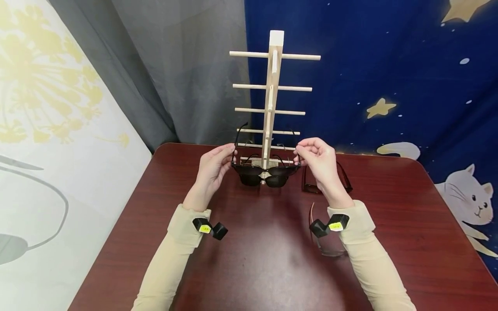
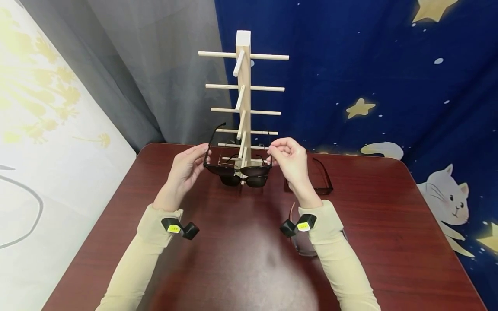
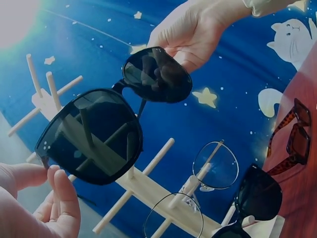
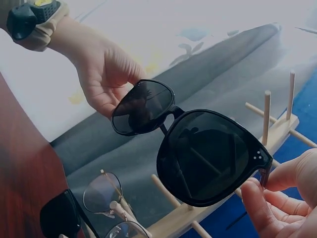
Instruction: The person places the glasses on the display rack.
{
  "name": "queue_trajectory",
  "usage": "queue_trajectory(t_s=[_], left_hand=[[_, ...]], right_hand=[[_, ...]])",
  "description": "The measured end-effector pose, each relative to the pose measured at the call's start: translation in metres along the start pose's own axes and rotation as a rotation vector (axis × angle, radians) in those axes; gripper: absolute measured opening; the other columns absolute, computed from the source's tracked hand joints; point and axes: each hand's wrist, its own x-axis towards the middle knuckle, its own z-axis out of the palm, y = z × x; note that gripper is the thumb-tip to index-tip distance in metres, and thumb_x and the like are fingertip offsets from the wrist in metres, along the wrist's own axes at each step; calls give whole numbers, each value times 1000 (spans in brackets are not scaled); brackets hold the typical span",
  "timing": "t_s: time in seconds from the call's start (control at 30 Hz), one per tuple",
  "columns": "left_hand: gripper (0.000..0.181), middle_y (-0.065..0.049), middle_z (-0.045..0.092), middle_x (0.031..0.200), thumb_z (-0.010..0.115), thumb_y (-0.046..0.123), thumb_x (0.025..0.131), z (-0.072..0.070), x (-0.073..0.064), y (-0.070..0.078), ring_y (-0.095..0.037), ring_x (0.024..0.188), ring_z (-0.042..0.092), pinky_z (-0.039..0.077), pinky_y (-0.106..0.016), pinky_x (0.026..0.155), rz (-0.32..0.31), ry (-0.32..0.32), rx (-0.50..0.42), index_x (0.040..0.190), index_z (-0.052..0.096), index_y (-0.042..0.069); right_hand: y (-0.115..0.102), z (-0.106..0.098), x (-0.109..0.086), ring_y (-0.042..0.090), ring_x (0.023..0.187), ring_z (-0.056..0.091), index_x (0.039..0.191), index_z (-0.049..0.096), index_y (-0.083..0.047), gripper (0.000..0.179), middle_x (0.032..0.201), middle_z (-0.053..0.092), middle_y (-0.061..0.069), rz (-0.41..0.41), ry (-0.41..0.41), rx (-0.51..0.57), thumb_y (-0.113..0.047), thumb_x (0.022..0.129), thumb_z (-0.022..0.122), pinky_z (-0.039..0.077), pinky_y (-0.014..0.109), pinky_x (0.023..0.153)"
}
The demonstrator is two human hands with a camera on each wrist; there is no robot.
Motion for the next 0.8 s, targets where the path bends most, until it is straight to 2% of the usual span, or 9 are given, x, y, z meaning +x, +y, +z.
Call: queue_trajectory(t_s=[0.1, 0.23, 0.4, 0.5, 0.63, 0.8], left_hand=[[13, -1, 66, 70, 62, 2, 89, 2, 8, 0, -7, 58, 58, 49, -15, 54, -4, 23, -15, 101, 65, -2], [27, -2, 66, 71, 62, 2, 89, 4, 18, 1, -8, 59, 59, 50, -16, 55, -19, 45, -57, 114, 58, -8], [31, -5, 66, 72, 61, 1, 89, 7, 29, 0, -9, 58, 60, 50, -17, 55, -24, 54, -121, 118, 55, -10], [24, -5, 66, 71, 60, 0, 89, 9, 34, -1, -9, 58, 59, 48, -17, 54, -16, 52, -140, 111, 59, -9], [7, -4, 66, 68, 61, 0, 89, 13, 40, -1, -9, 56, 58, 45, -17, 53, -6, 59, -126, 94, 64, -1], [4, -3, 66, 68, 63, 2, 88, 17, 45, 0, -10, 57, 58, 43, -19, 54, 2, 83, -87, 87, 66, 3]], right_hand=[[2, 2, 8, 9, 54, 61, 90, 60, 1, 6, 68, 65, 3, 20, 24, -26, 6, 87, 59, 51, 17, 51], [5, 3, 17, 8, 54, 61, 90, 60, 2, 3, 67, 65, 1, 36, 37, -41, 3, 87, 60, 50, 17, 51], [7, 4, 26, 7, 54, 61, 92, 59, 5, 5, 67, 65, 2, 56, 47, -22, 4, 88, 60, 50, 16, 51], [8, 4, 30, 7, 53, 61, 91, 59, 4, 3, 66, 65, 2, 72, 65, -22, 4, 88, 59, 50, 16, 51], [13, 4, 36, 7, 53, 61, 85, 60, -2, 7, 65, 65, 0, 83, 82, -22, 4, 88, 58, 51, 17, 51], [18, 3, 39, 6, 52, 61, 84, 60, -2, 7, 64, 64, 0, 77, 94, -40, 4, 88, 59, 51, 17, 51]])
